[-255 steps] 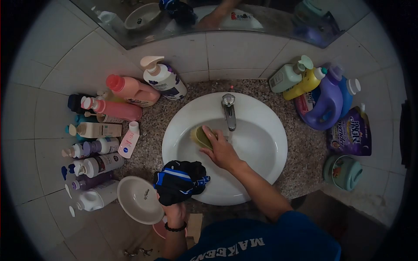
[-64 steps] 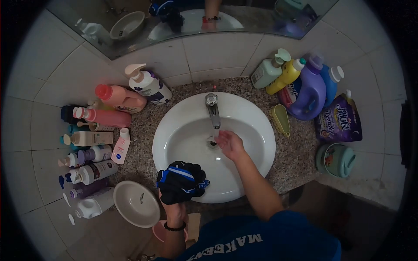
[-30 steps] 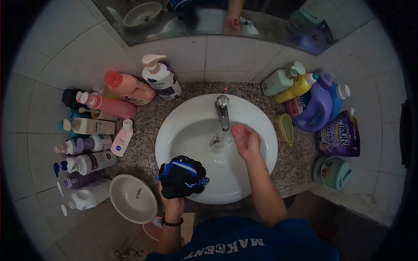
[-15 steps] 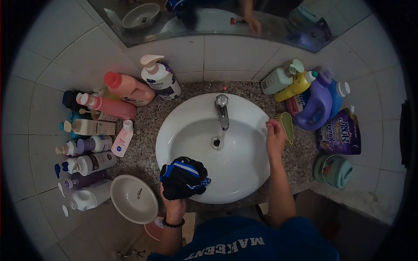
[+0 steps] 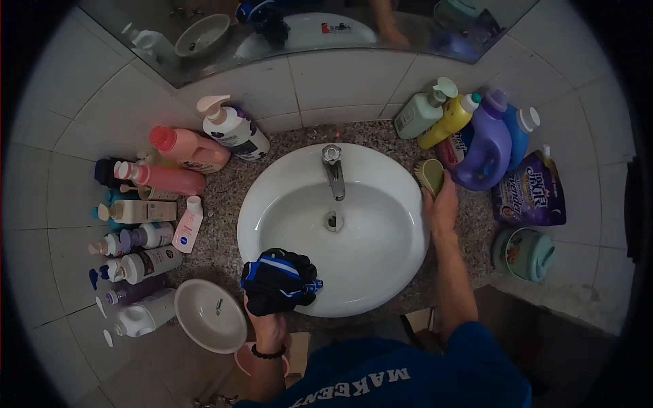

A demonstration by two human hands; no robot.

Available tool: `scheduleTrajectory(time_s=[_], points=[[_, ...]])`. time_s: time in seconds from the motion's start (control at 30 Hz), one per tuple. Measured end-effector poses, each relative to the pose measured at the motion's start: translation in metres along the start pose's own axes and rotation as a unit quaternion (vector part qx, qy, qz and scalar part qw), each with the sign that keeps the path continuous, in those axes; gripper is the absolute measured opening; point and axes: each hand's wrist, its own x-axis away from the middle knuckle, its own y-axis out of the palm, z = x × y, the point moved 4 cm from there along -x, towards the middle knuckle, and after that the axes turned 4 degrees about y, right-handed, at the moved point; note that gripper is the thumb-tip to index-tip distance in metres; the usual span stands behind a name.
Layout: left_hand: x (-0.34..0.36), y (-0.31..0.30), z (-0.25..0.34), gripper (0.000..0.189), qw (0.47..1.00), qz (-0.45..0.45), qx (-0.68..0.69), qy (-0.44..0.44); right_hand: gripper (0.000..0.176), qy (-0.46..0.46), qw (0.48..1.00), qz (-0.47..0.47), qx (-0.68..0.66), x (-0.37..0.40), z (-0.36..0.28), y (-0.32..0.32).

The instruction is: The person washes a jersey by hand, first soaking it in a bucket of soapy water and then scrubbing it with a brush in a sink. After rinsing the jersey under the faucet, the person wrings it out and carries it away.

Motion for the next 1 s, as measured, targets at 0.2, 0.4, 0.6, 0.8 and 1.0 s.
scheduleTrajectory(time_s=[0.2,0.4,0.6,0.8,1.0], points=[[0.008,-0.009,-0.004,0.034,0.999,0.007,-0.043,0.027,0.073,-0.16,0.978,-0.124,-0.05,-0.037,-0.108,0.037],[0.015,-0.012,-0.007,0.032,0.999,0.029,-0.018,0.018,0.081,-0.241,0.954,-0.18,-0.012,-0.025,-0.133,0.056],[0.012,0.012,0.005,0.029,0.999,0.008,-0.024,0.043,0.083,-0.31,0.921,-0.231,0.043,0.072,-0.091,0.028],[0.006,-0.013,-0.002,0.033,0.999,0.01,-0.027,0.025,0.081,-0.219,0.969,-0.102,-0.049,-0.006,-0.119,0.03],[0.011,-0.014,-0.005,0.039,0.999,0.0,-0.037,0.037,0.079,-0.192,0.963,-0.176,-0.062,0.02,-0.123,0.047]])
